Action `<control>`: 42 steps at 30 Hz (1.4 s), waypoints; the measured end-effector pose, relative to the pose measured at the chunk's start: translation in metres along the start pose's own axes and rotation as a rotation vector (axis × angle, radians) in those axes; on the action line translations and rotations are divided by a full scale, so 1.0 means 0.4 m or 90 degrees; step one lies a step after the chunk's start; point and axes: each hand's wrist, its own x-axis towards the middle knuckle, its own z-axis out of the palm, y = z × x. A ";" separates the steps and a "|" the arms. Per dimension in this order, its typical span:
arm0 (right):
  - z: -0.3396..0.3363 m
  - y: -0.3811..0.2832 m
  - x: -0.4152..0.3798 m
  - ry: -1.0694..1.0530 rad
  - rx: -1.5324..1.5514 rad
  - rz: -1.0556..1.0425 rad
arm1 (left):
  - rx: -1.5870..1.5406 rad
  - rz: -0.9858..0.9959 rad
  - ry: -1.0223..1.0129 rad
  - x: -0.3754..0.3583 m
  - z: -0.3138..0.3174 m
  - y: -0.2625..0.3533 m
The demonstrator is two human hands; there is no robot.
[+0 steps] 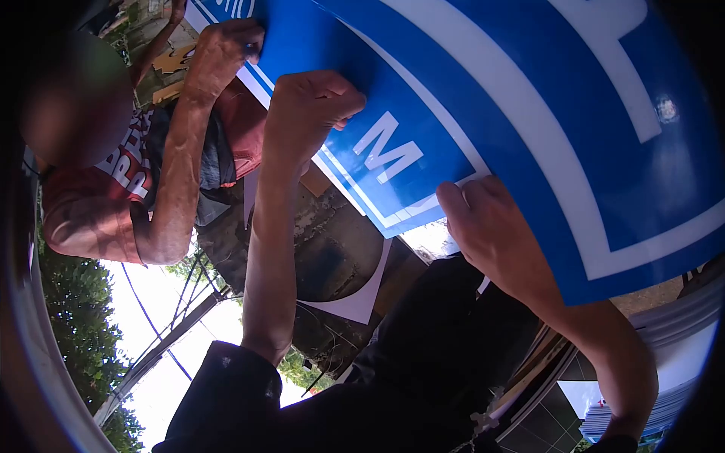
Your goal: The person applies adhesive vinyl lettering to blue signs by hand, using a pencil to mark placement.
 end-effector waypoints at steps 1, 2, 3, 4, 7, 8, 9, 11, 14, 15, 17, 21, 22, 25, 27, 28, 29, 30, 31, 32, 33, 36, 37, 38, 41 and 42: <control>0.003 0.000 -0.002 -0.012 0.008 0.008 | 0.000 0.004 0.001 0.000 0.001 -0.005; 0.004 0.000 -0.002 -0.024 0.015 0.017 | -0.036 0.002 -0.014 0.001 -0.002 -0.006; 0.005 0.001 -0.002 -0.034 0.023 0.027 | -0.071 0.001 -0.030 0.002 -0.007 -0.006; 0.003 0.000 -0.002 -0.031 0.022 0.025 | -0.105 -0.001 -0.045 0.003 -0.011 -0.008; -0.006 0.000 0.000 -0.027 0.021 0.028 | -0.127 0.018 -0.062 0.004 -0.015 -0.015; -0.006 -0.003 0.000 -0.034 0.025 0.030 | -0.123 0.034 -0.066 0.002 -0.017 -0.020; -0.008 -0.005 0.001 -0.042 0.029 0.032 | -0.120 0.048 -0.071 0.000 -0.019 -0.022; -0.008 -0.006 0.000 -0.029 0.041 0.031 | -0.078 0.089 -0.068 -0.004 -0.020 -0.025; -0.001 -0.005 0.002 -0.008 0.043 0.026 | 0.023 0.179 -0.058 0.004 -0.026 -0.019; 0.001 -0.005 0.002 -0.002 0.042 0.024 | 0.044 0.208 -0.065 0.011 -0.030 -0.018; 0.003 -0.006 0.002 0.000 0.040 0.017 | 0.079 0.246 -0.083 0.016 -0.040 -0.011; -0.003 -0.001 0.001 -0.014 0.042 0.014 | 0.107 0.281 -0.147 0.041 -0.050 0.000; 0.000 -0.002 0.000 -0.007 0.045 0.014 | 0.107 0.287 -0.167 0.048 -0.053 -0.002; 0.008 0.000 -0.001 0.010 0.054 0.013 | 0.103 0.264 -0.190 0.053 -0.057 0.002; 0.011 0.003 -0.001 0.018 0.066 0.007 | 0.096 0.253 -0.192 0.054 -0.054 0.000; 0.013 0.003 -0.001 0.018 0.068 0.009 | 0.092 0.246 -0.194 0.054 -0.053 -0.001; 0.012 0.003 -0.001 0.019 0.070 0.010 | 0.096 0.237 -0.192 0.050 -0.052 0.003; 0.013 0.002 -0.002 0.019 0.072 0.011 | 0.100 0.229 -0.190 0.048 -0.051 0.008; 0.016 0.002 -0.002 0.024 0.075 0.013 | 0.105 0.221 -0.186 0.045 -0.050 0.010; 0.020 0.001 -0.003 0.029 0.077 0.014 | 0.098 0.214 -0.185 0.045 -0.049 0.008; 0.022 0.002 -0.003 0.034 0.080 0.015 | 0.092 0.207 -0.184 0.046 -0.048 0.006; 0.024 0.001 -0.001 0.030 0.092 0.018 | 0.074 0.183 -0.183 0.046 -0.043 -0.001; 0.023 0.001 0.000 0.028 0.082 0.016 | 0.068 0.177 -0.182 0.047 -0.041 -0.002; 0.021 0.000 0.000 0.026 0.072 0.014 | 0.075 0.179 -0.174 0.046 -0.039 -0.002; 0.026 -0.003 -0.002 0.029 0.055 0.015 | 0.096 0.210 -0.147 0.038 -0.033 -0.004; 0.027 -0.004 -0.004 0.032 0.050 0.017 | 0.102 0.240 -0.135 0.034 -0.031 -0.007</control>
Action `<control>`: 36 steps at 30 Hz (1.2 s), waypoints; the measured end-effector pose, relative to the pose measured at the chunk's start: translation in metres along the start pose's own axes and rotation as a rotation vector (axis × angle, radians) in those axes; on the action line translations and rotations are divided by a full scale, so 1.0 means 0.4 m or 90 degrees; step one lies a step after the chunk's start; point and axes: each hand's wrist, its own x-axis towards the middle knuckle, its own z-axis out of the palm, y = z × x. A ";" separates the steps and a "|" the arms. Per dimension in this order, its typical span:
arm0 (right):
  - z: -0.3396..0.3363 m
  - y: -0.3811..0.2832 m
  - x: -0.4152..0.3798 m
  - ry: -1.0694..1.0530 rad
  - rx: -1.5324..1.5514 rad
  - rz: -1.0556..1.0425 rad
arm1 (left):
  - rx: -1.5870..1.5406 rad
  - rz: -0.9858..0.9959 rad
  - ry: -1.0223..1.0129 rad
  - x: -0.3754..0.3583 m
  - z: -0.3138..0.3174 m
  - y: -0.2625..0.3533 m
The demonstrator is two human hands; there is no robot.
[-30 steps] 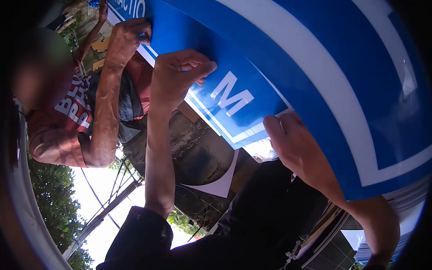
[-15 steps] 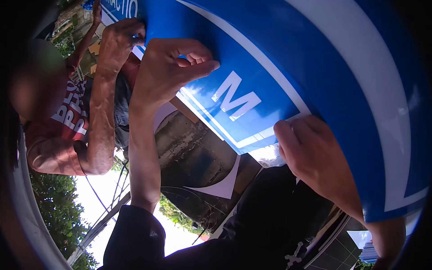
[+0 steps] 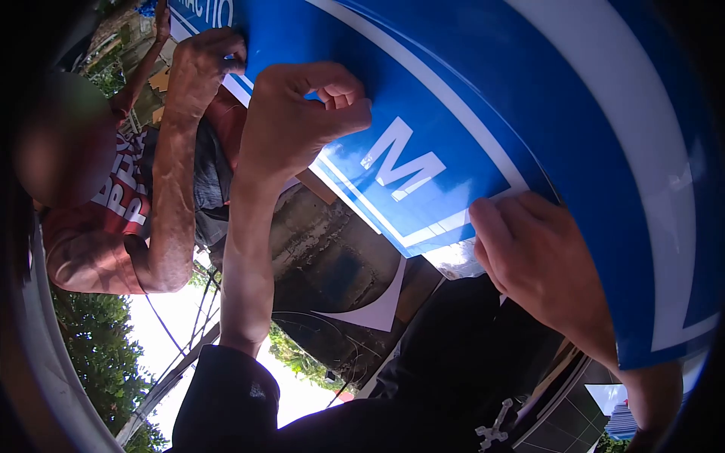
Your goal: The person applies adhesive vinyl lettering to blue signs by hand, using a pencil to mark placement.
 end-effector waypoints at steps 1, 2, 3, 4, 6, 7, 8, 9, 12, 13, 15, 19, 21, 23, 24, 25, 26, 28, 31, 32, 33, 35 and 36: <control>-0.001 -0.001 0.000 -0.008 0.014 0.003 | 0.013 0.028 0.012 -0.006 0.004 -0.003; -0.003 -0.001 0.001 -0.015 0.028 0.006 | -0.023 0.045 0.044 -0.013 0.012 -0.014; -0.006 0.001 0.004 -0.020 0.041 0.008 | -0.057 0.064 0.076 -0.022 0.023 -0.032; -0.011 0.002 0.006 -0.032 0.036 0.010 | -0.091 0.085 0.109 -0.031 0.034 -0.049; -0.019 -0.003 0.002 -0.060 0.027 0.025 | -0.114 0.109 0.219 -0.054 0.066 -0.052; -0.013 -0.005 -0.004 -0.051 0.025 0.030 | -0.095 0.128 0.278 -0.066 0.084 -0.059; -0.010 -0.006 -0.003 -0.045 0.025 0.028 | -0.077 0.145 0.338 -0.074 0.097 -0.067; -0.010 -0.006 0.000 -0.041 0.026 0.025 | -0.036 0.173 0.367 -0.072 0.109 -0.072; -0.019 -0.006 0.011 -0.057 0.023 0.024 | 0.060 0.218 0.431 -0.071 0.141 -0.075; -0.023 -0.008 0.012 -0.067 0.020 0.025 | 0.072 0.210 0.436 -0.077 0.150 -0.070; -0.028 -0.008 0.008 -0.077 0.026 0.025 | 0.104 0.221 0.441 -0.081 0.162 -0.061; -0.013 -0.008 -0.002 -0.059 0.036 0.025 | 0.136 0.199 0.481 -0.089 0.200 -0.053; -0.005 -0.012 -0.013 -0.050 0.031 0.030 | 0.154 0.190 0.491 -0.092 0.213 -0.048; -0.001 -0.013 -0.021 -0.056 0.028 0.037 | 0.179 0.180 0.507 -0.091 0.224 -0.041; -0.003 -0.015 -0.022 -0.065 0.028 0.040 | 0.191 0.174 0.515 -0.091 0.228 -0.039; -0.002 -0.016 -0.021 -0.075 0.027 0.042 | 0.199 0.182 0.520 -0.091 0.230 -0.043; -0.004 -0.018 -0.022 -0.089 0.015 0.043 | 0.205 0.189 0.524 -0.089 0.232 -0.045; -0.007 -0.021 -0.024 -0.118 -0.007 0.044 | 0.213 0.197 0.527 -0.090 0.236 -0.047; -0.003 -0.025 -0.031 -0.105 -0.004 0.040 | 0.211 0.205 0.524 -0.093 0.233 -0.048; -0.002 -0.027 -0.033 -0.108 -0.009 0.039 | 0.205 0.209 0.525 -0.095 0.233 -0.051; -0.001 -0.029 -0.034 -0.111 -0.014 0.038 | 0.199 0.212 0.526 -0.095 0.233 -0.052; 0.003 -0.027 -0.042 -0.109 -0.029 0.031 | 0.200 0.219 0.542 -0.088 0.235 -0.051; 0.008 -0.024 -0.047 -0.104 -0.036 0.024 | 0.202 0.221 0.550 -0.087 0.236 -0.050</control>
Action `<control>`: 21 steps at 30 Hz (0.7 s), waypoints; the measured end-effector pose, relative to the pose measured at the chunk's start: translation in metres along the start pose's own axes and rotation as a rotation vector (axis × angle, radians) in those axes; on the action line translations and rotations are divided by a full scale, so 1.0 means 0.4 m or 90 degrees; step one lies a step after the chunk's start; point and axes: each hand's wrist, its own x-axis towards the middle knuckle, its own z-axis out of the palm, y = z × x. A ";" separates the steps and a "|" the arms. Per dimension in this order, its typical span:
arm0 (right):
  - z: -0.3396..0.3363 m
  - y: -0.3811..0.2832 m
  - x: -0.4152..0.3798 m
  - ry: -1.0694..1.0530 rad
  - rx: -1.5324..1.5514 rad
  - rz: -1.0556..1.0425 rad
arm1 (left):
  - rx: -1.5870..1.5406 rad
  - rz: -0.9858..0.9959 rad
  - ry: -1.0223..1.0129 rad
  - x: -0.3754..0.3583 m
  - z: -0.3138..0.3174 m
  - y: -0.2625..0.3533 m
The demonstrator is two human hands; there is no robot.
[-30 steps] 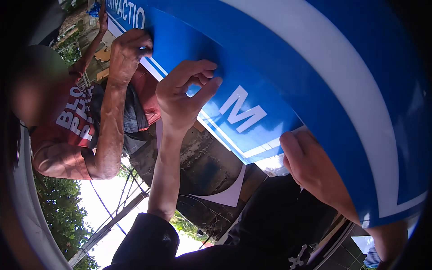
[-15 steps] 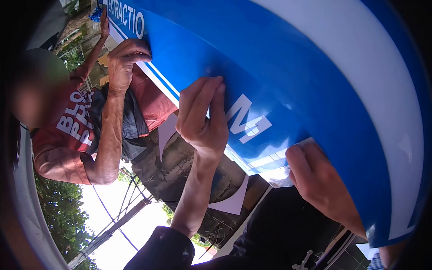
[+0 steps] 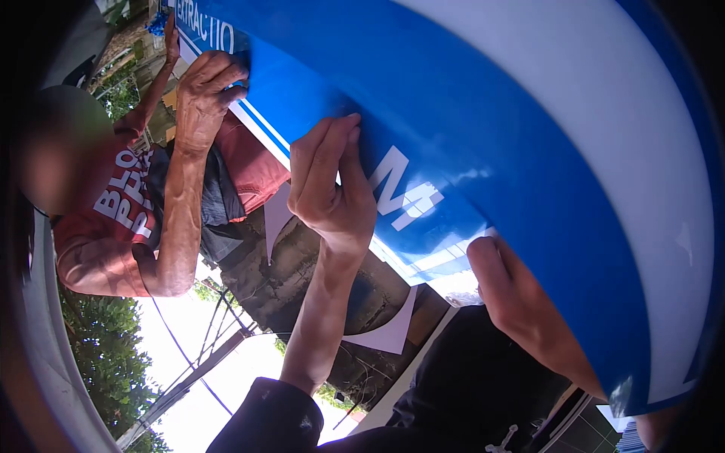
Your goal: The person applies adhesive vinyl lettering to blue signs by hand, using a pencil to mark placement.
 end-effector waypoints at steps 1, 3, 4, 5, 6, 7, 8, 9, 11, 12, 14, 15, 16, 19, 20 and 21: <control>0.002 0.002 -0.002 0.006 -0.008 -0.006 | 0.005 -0.004 -0.001 -0.001 0.000 0.001; -0.005 -0.008 0.011 0.037 -0.024 -0.003 | 0.014 -0.012 -0.003 -0.003 0.000 -0.001; -0.007 -0.010 0.014 0.038 -0.033 -0.001 | 0.014 -0.011 0.000 -0.003 0.001 -0.002; -0.009 -0.012 0.017 0.039 -0.041 0.001 | 0.013 -0.010 0.003 -0.001 0.003 -0.005; -0.008 -0.013 0.016 0.024 -0.051 0.004 | 0.012 -0.009 0.006 0.000 0.005 -0.007; -0.003 -0.009 0.012 0.017 -0.067 -0.003 | 0.012 -0.012 0.008 0.002 0.007 -0.008; 0.003 -0.006 0.007 0.011 -0.083 -0.011 | 0.010 -0.015 0.011 0.003 0.008 -0.009; 0.016 0.003 0.001 0.013 -0.103 -0.029 | 0.009 -0.019 0.014 0.004 0.008 -0.008; 0.029 0.010 -0.012 0.011 -0.124 -0.049 | 0.008 -0.019 0.015 0.004 0.009 -0.010; 0.029 0.011 -0.016 0.006 -0.124 -0.052 | 0.008 -0.019 0.016 0.003 0.009 -0.009; 0.028 0.014 -0.020 0.008 -0.124 -0.056 | 0.007 -0.025 0.011 0.002 0.010 -0.005; 0.032 0.014 -0.023 0.013 -0.124 -0.057 | 0.007 -0.028 0.009 0.001 0.009 -0.004; 0.036 0.012 -0.024 0.017 -0.126 -0.057 | 0.013 -0.022 0.003 -0.001 0.005 -0.002; 0.038 0.007 -0.023 0.021 -0.107 -0.044 | 0.014 -0.022 -0.002 -0.007 0.000 -0.005; 0.032 0.006 -0.019 0.021 -0.082 -0.035 | 0.003 -0.035 0.003 -0.009 0.000 -0.008; 0.008 0.005 -0.002 0.020 -0.030 -0.023 | -0.007 -0.047 0.008 -0.009 0.003 -0.010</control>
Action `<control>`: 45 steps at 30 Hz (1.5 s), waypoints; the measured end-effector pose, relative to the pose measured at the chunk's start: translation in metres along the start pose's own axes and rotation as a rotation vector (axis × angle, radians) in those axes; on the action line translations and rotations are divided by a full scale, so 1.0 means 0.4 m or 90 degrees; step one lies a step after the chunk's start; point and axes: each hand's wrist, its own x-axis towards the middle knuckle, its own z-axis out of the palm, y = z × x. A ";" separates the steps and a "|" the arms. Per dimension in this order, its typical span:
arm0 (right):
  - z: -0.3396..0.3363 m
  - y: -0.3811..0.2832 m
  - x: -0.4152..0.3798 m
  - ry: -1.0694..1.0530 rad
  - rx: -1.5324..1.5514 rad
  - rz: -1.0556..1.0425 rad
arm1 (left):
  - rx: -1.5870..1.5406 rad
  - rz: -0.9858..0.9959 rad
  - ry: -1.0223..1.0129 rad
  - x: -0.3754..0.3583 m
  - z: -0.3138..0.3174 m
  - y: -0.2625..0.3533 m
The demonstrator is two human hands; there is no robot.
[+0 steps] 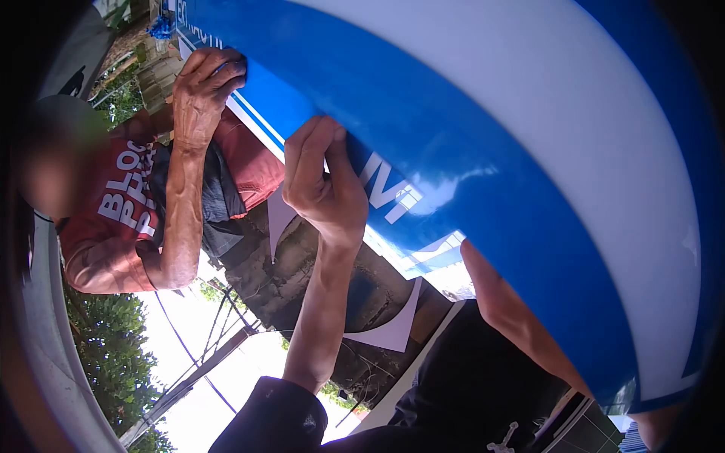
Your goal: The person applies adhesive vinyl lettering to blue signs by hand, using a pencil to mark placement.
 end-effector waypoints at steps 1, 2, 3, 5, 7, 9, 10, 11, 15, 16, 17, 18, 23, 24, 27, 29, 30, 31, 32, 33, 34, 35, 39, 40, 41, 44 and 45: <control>-0.018 -0.002 0.011 -0.002 0.052 0.015 | -0.011 -0.017 -0.001 0.003 -0.001 0.001; -0.026 -0.001 0.013 -0.006 0.055 0.014 | -0.022 -0.033 -0.003 0.006 -0.004 0.004; -0.032 -0.001 0.016 -0.011 0.057 0.013 | -0.034 -0.051 -0.004 0.009 -0.007 0.005; -0.034 0.001 0.014 -0.014 0.053 0.010 | -0.032 -0.064 -0.007 0.012 -0.009 0.008; -0.030 0.004 0.016 -0.003 0.039 0.002 | -0.033 -0.058 -0.004 0.018 -0.006 0.003; -0.030 0.005 0.017 0.000 0.041 0.004 | -0.036 -0.042 0.003 0.018 -0.002 -0.004; -0.029 0.003 0.019 0.001 0.042 0.005 | -0.036 -0.042 0.001 0.019 -0.003 -0.005; -0.021 0.007 0.012 -0.002 -0.001 -0.018 | -0.037 -0.042 -0.001 0.021 -0.002 -0.004; -0.011 0.008 -0.003 -0.039 -0.057 -0.031 | -0.008 0.001 -0.027 0.024 -0.010 -0.019; -0.014 0.007 0.001 -0.048 -0.051 -0.021 | -0.010 -0.005 -0.021 0.029 -0.008 -0.019; -0.018 0.005 0.006 -0.057 -0.045 -0.011 | -0.012 -0.011 -0.016 0.033 -0.005 -0.016; -0.020 0.006 0.008 -0.060 -0.044 -0.008 | -0.013 -0.018 -0.012 0.035 -0.004 -0.013; -0.042 0.008 0.020 -0.065 -0.026 0.003 | -0.002 -0.005 -0.007 0.041 0.004 -0.016; -0.047 0.008 0.020 -0.076 -0.025 0.004 | 0.000 -0.001 -0.007 0.042 0.006 -0.014; -0.054 0.006 0.025 -0.058 -0.027 0.005 | 0.001 0.006 -0.006 0.047 0.008 -0.014; -0.055 0.009 0.027 -0.034 -0.039 -0.003 | 0.000 0.008 -0.005 0.052 0.007 -0.016; -0.051 0.014 0.025 -0.025 -0.048 -0.012 | 0.000 0.008 -0.005 0.053 0.007 -0.017; -0.047 0.018 0.021 -0.017 -0.059 -0.019 | 0.000 0.008 -0.004 0.055 0.009 -0.017; -0.043 0.021 0.018 -0.009 -0.071 -0.027 | 0.000 0.006 -0.004 0.056 0.010 -0.018; -0.041 0.022 0.016 -0.002 -0.084 -0.034 | 0.001 0.004 -0.002 0.056 0.010 -0.018; -0.043 0.023 0.017 0.001 -0.083 -0.033 | 0.012 0.013 -0.011 0.059 0.009 -0.017; -0.047 0.024 0.020 0.004 -0.083 -0.032 | 0.024 0.022 -0.018 0.064 0.005 -0.017; -0.062 0.012 0.026 0.003 -0.043 -0.003 | 0.002 -0.005 -0.016 0.058 0.002 -0.013; -0.063 0.013 0.025 0.004 -0.044 0.001 | -0.004 -0.019 -0.011 0.061 0.001 -0.011; -0.063 0.015 0.026 0.008 -0.047 -0.009 | -0.011 -0.034 -0.008 0.063 -0.001 -0.010; -0.058 0.017 0.027 0.013 -0.051 -0.021 | -0.019 -0.038 0.000 0.063 0.001 -0.010; -0.056 0.010 0.029 0.012 -0.046 -0.013 | -0.020 -0.033 0.001 0.060 0.001 -0.010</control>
